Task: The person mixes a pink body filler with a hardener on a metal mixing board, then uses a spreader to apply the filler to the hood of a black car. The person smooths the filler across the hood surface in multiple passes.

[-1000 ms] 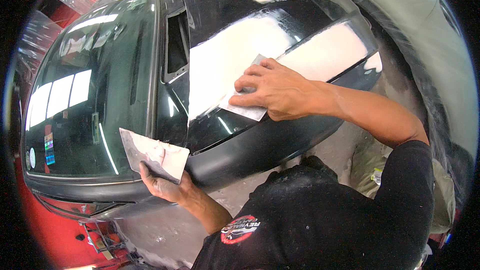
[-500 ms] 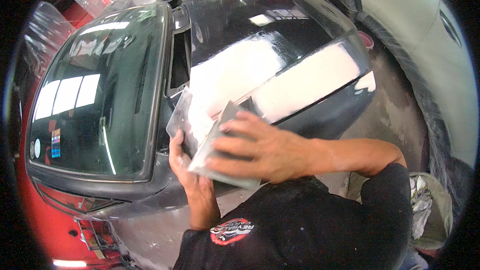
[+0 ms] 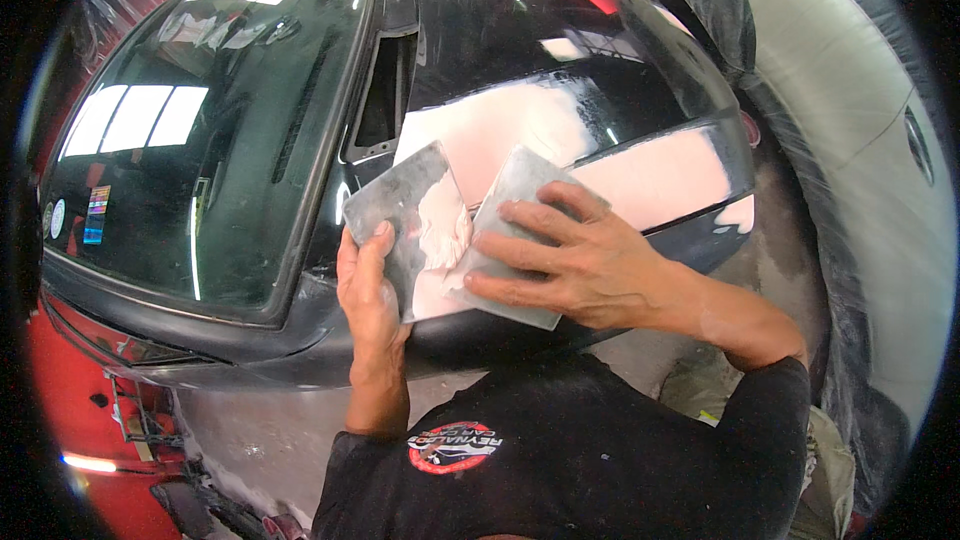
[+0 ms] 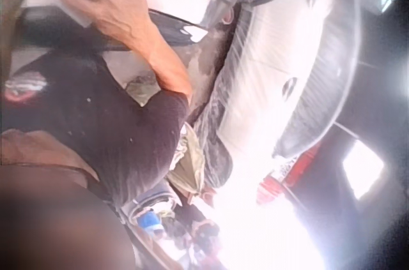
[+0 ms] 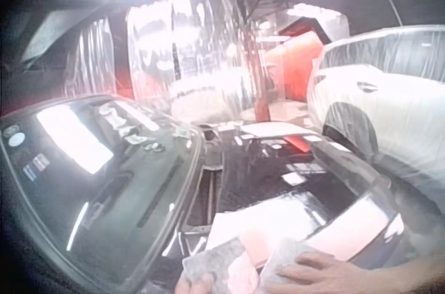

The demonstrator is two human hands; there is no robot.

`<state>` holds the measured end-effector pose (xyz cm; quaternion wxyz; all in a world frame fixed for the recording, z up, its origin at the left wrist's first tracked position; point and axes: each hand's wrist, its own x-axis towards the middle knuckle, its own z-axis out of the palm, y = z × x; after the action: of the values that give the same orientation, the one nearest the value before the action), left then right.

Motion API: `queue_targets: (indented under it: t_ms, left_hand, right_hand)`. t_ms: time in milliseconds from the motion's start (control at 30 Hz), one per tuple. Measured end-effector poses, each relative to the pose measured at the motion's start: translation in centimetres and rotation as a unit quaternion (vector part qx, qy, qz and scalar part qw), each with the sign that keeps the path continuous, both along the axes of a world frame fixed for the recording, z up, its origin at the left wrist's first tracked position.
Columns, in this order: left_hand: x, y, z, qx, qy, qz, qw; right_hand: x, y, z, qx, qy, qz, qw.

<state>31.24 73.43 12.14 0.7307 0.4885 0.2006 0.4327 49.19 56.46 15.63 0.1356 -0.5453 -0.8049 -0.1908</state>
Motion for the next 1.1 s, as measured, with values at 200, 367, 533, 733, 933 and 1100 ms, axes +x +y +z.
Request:
queue_targets:
  t_ms: [200, 367, 533, 733, 933, 1100]
  left_hand:
    - [-2.6, 1.5, 0.4, 0.031, -0.058, 0.215, 0.974]
    - [-6.4, 3.9, -1.1, 0.006, -0.070, 0.404, 0.912]
    - [-7.6, 4.7, -3.3, -0.016, -0.126, 0.422, 0.898]
    - [-8.0, 4.5, -3.0, -0.041, -0.123, 0.422, 0.897]
    - [-7.6, 4.0, -1.9, -0.046, -0.088, 0.431, 0.897]
    - [-7.9, 3.9, -2.0, -0.048, -0.066, 0.409, 0.909]
  right_hand:
    - [1.8, 0.2, 0.1, -0.075, 0.049, -0.005, 0.996]
    - [12.3, 7.2, 1.0, -0.018, 0.261, -0.198, 0.945]
    - [17.7, 12.6, -0.4, -0.168, 0.198, -0.206, 0.943]
    - [17.1, 14.3, -1.1, -0.164, 0.161, -0.192, 0.954]
    - [15.9, 10.2, -2.9, -0.136, 0.187, -0.178, 0.956]
    - [10.3, 3.2, -4.0, -0.126, 0.195, -0.228, 0.945]
